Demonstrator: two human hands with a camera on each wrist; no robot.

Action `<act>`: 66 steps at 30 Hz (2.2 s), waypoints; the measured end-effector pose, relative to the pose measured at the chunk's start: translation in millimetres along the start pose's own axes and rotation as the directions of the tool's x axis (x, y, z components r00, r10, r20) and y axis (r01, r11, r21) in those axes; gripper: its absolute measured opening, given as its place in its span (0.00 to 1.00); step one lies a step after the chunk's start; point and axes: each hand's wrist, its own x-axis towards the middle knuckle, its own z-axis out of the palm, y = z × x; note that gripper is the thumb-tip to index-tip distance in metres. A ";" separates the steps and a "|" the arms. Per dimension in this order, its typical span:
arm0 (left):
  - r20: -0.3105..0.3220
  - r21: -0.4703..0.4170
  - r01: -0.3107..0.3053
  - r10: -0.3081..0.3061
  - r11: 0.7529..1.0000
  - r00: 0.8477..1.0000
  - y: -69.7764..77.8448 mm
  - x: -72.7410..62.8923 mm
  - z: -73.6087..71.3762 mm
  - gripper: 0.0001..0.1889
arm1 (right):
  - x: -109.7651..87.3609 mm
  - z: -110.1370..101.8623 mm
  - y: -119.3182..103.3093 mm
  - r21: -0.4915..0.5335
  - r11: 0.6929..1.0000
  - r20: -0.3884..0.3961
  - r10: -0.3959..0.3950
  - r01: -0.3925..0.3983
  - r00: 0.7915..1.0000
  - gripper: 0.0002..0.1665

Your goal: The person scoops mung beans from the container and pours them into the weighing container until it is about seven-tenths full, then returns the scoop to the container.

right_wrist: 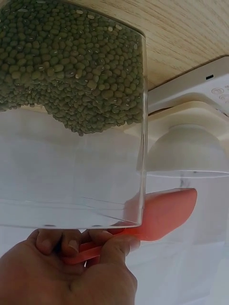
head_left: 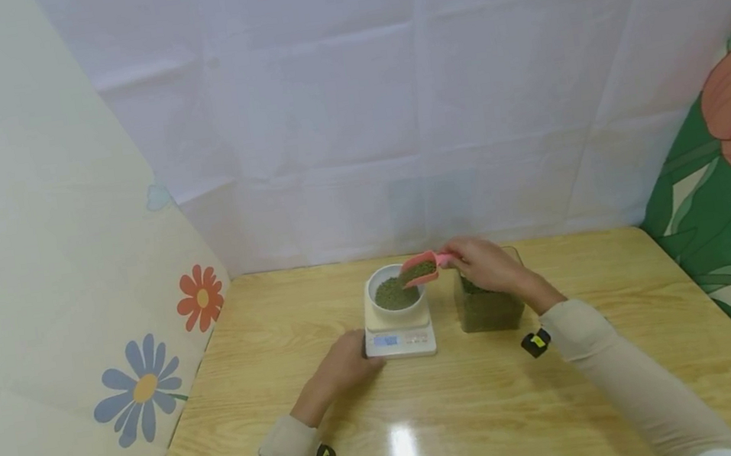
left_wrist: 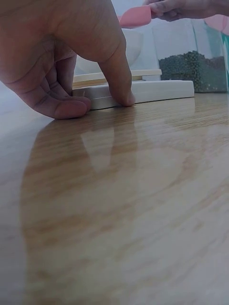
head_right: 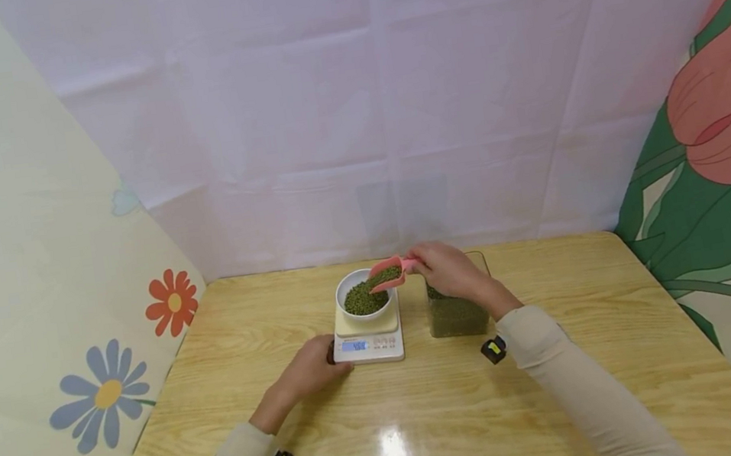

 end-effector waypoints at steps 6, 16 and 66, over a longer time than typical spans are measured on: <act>0.003 -0.006 0.000 0.000 1.000 1.000 1.0 -0.7 0.0 0.17 | -0.5 2.8 -1.4 -0.010 1.000 -0.001 -0.005 0.005 1.000 0.14; -0.005 0.004 0.008 -0.008 1.000 1.000 1.7 -0.6 -1.5 0.18 | -1.2 2.7 -3.7 -0.022 1.000 0.008 -0.015 0.015 1.000 0.13; -0.010 0.021 0.006 -0.006 1.000 1.000 2.8 -3.4 -0.4 0.18 | 2.8 -9.4 -15.7 -0.158 0.984 0.015 -0.074 0.076 0.997 0.15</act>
